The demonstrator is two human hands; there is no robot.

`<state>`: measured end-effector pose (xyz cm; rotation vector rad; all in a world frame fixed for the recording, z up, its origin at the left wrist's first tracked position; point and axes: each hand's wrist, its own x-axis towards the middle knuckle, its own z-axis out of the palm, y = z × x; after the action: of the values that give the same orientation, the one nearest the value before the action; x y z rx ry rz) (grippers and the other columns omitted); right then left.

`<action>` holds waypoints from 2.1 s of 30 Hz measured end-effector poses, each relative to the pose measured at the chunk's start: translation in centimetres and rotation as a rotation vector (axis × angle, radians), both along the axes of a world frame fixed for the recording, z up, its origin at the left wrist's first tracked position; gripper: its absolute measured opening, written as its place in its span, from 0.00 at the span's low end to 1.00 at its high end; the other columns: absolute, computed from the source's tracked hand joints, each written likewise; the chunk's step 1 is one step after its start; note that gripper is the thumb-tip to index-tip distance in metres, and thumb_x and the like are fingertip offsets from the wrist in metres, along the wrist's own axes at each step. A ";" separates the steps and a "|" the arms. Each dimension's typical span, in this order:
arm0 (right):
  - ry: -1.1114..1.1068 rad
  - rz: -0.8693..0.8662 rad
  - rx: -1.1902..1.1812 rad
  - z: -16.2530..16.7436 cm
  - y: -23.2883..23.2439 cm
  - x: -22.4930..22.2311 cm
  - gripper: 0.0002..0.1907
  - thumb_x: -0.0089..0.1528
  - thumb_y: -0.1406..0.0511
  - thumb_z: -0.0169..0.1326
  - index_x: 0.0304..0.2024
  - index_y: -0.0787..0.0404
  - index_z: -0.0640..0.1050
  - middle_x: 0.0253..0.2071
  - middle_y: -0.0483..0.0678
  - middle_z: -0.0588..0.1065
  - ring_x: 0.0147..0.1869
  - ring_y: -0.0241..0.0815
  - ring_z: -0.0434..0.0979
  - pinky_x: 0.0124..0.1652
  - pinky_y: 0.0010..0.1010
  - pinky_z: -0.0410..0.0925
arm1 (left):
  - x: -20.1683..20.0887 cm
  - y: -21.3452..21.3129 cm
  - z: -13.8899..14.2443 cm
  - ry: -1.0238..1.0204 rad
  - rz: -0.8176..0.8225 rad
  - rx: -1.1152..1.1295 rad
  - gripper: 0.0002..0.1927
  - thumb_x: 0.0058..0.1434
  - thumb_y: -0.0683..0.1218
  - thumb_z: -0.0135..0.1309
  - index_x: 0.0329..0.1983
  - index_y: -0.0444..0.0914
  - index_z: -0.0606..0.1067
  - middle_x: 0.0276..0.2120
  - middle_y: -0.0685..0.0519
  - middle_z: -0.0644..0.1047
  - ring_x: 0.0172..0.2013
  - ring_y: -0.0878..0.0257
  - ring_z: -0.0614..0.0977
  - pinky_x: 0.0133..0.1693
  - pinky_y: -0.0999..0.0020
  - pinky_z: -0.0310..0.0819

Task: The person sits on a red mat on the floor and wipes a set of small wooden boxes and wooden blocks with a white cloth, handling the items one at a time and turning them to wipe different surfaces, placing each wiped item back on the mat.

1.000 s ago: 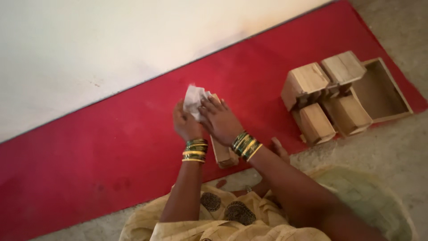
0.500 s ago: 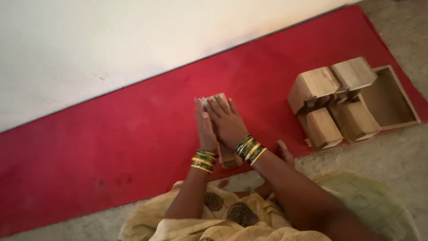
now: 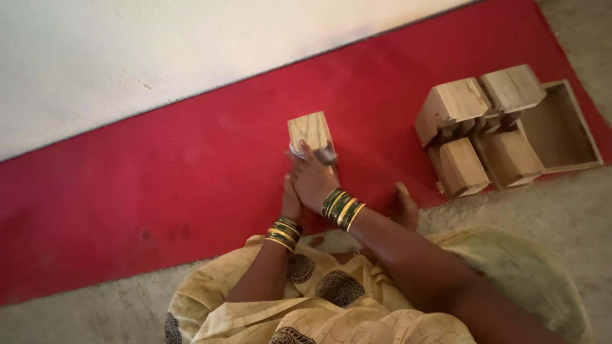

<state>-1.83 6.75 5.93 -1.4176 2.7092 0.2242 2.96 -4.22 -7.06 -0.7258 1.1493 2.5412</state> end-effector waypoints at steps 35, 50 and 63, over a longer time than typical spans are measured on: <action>-0.443 -0.208 -0.001 -2.5 2.6 -3.7 0.29 0.64 0.58 0.48 0.67 0.62 0.68 0.72 0.53 0.63 0.71 0.51 0.67 0.66 0.50 0.64 | 0.4 1.8 -0.9 0.643 -0.305 -1.745 0.26 0.55 0.47 0.50 0.57 0.31 0.69 0.58 0.37 0.70 0.55 0.39 0.72 0.55 0.51 0.70; -0.009 0.395 -0.215 -10.0 3.9 -5.7 0.12 0.65 0.58 0.50 0.43 0.58 0.78 0.61 0.57 0.74 0.67 0.53 0.75 0.54 0.42 0.73 | 0.4 2.0 1.2 0.431 0.097 -1.275 0.16 0.72 0.46 0.44 0.56 0.32 0.73 0.47 0.40 0.75 0.47 0.46 0.77 0.50 0.54 0.72; -0.679 -0.391 0.024 3.4 4.9 -5.1 0.21 0.66 0.57 0.45 0.51 0.63 0.78 0.49 0.58 0.79 0.49 0.52 0.82 0.48 0.46 0.75 | -0.6 2.1 1.3 0.323 0.243 -0.926 0.19 0.69 0.43 0.48 0.60 0.31 0.72 0.53 0.43 0.78 0.50 0.57 0.80 0.51 0.62 0.76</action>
<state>-6.93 11.69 9.29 -0.7328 2.3107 -0.2131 2.38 -2.17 -5.80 -0.6557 2.5437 2.2572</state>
